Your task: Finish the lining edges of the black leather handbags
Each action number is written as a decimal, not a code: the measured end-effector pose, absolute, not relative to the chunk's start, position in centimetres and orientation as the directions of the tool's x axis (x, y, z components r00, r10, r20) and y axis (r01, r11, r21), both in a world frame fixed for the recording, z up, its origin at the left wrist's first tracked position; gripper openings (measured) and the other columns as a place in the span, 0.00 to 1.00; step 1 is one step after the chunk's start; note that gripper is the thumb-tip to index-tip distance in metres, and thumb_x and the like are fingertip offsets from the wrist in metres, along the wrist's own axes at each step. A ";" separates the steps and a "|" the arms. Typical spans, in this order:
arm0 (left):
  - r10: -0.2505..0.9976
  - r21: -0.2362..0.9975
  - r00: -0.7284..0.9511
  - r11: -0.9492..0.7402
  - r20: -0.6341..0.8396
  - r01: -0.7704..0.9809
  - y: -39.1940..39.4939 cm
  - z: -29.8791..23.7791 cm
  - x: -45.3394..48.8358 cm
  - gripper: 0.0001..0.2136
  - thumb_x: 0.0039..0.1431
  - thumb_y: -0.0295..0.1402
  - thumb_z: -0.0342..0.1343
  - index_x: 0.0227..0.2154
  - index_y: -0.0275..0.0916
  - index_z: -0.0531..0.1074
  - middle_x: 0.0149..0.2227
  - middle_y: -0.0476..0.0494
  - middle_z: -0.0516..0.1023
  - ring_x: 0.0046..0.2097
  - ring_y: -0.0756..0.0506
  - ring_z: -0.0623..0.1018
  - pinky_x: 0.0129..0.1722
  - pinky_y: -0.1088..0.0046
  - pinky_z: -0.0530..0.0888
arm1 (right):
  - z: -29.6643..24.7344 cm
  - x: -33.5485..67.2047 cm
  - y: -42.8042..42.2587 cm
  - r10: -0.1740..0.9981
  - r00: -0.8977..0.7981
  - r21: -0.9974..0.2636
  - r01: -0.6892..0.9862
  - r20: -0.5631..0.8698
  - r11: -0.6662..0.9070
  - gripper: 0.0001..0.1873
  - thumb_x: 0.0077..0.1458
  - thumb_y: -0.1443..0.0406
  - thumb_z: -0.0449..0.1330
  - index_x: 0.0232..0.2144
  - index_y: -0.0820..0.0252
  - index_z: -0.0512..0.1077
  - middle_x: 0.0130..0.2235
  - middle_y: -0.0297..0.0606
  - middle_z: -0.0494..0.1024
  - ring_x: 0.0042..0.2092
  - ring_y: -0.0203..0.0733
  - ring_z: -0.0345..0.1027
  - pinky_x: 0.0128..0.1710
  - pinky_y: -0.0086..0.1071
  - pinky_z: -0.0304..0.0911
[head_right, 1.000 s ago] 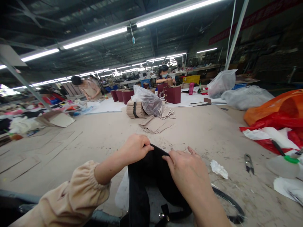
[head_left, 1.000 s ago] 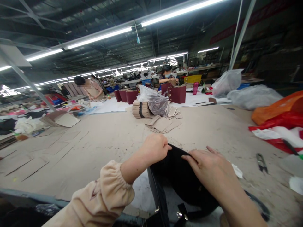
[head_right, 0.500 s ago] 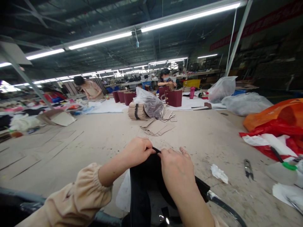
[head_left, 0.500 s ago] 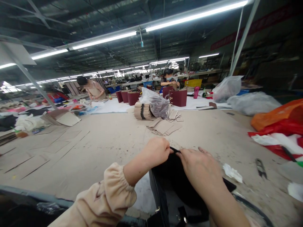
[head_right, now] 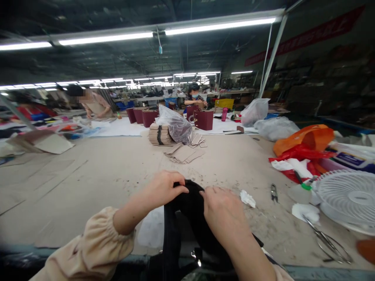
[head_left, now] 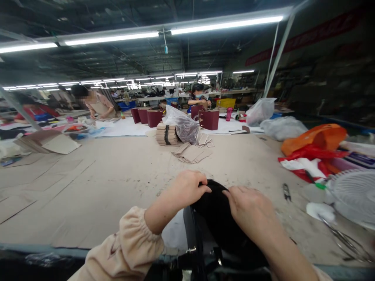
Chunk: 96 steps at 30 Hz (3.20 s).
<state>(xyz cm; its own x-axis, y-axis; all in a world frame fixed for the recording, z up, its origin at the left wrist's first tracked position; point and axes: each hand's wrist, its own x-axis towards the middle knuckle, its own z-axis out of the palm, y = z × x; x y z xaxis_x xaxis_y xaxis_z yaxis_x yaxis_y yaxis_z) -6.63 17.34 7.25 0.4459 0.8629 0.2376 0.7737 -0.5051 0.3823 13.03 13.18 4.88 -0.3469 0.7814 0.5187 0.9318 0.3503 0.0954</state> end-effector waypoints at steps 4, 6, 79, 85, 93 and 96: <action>0.811 0.343 0.515 -0.585 0.279 0.735 16.8 7.3 -4.9 0.07 0.54 0.37 0.59 0.25 0.40 0.73 0.29 0.51 0.78 0.32 0.49 0.75 0.33 0.75 0.66 | 5.3 14.3 11.3 0.802 -0.334 0.112 0.940 0.496 0.322 0.13 0.59 0.64 0.54 0.22 0.56 0.66 0.23 0.34 0.72 0.27 0.40 0.67 0.30 0.33 0.51; 0.791 0.312 0.546 -0.611 0.277 0.727 16.6 7.2 -4.4 0.08 0.54 0.37 0.58 0.24 0.39 0.72 0.28 0.51 0.77 0.31 0.49 0.73 0.31 0.75 0.64 | 5.2 14.7 10.8 0.809 -0.325 0.121 0.944 0.490 0.306 0.13 0.59 0.63 0.54 0.22 0.56 0.67 0.23 0.34 0.72 0.27 0.40 0.67 0.29 0.33 0.50; 0.950 0.772 0.311 -0.209 0.016 0.600 14.7 6.0 -5.7 0.28 0.42 0.23 0.56 0.51 0.38 0.61 0.40 0.45 0.77 0.41 0.45 0.75 0.44 0.67 0.70 | 6.1 11.4 11.6 0.897 -0.167 -0.035 0.979 0.409 0.199 0.13 0.57 0.66 0.51 0.25 0.61 0.73 0.28 0.44 0.77 0.34 0.45 0.71 0.34 0.35 0.56; 0.949 0.896 0.315 -0.116 -0.028 0.428 13.8 5.0 -7.3 0.29 0.45 0.21 0.52 0.53 0.37 0.56 0.45 0.42 0.75 0.42 0.48 0.76 0.40 0.73 0.72 | 6.3 11.1 11.6 0.923 -0.161 -0.054 0.980 0.350 0.191 0.15 0.58 0.64 0.50 0.28 0.62 0.75 0.30 0.46 0.78 0.34 0.45 0.72 0.33 0.34 0.58; 0.980 0.883 0.198 -0.085 -0.009 0.461 13.0 4.5 -7.6 0.24 0.45 0.21 0.50 0.49 0.35 0.62 0.43 0.43 0.74 0.43 0.47 0.75 0.41 0.73 0.71 | 7.5 11.3 13.1 0.961 -0.225 -0.091 0.966 0.162 0.241 0.16 0.55 0.61 0.53 0.28 0.65 0.77 0.28 0.50 0.78 0.33 0.45 0.73 0.33 0.33 0.60; 0.981 0.843 0.194 -0.112 0.009 0.526 13.1 5.1 -7.6 0.19 0.44 0.22 0.51 0.43 0.36 0.68 0.40 0.45 0.75 0.42 0.47 0.74 0.42 0.72 0.70 | 8.2 12.0 13.5 0.942 -0.323 -0.133 0.934 0.092 0.333 0.17 0.54 0.60 0.53 0.23 0.61 0.77 0.25 0.45 0.78 0.30 0.42 0.71 0.30 0.30 0.58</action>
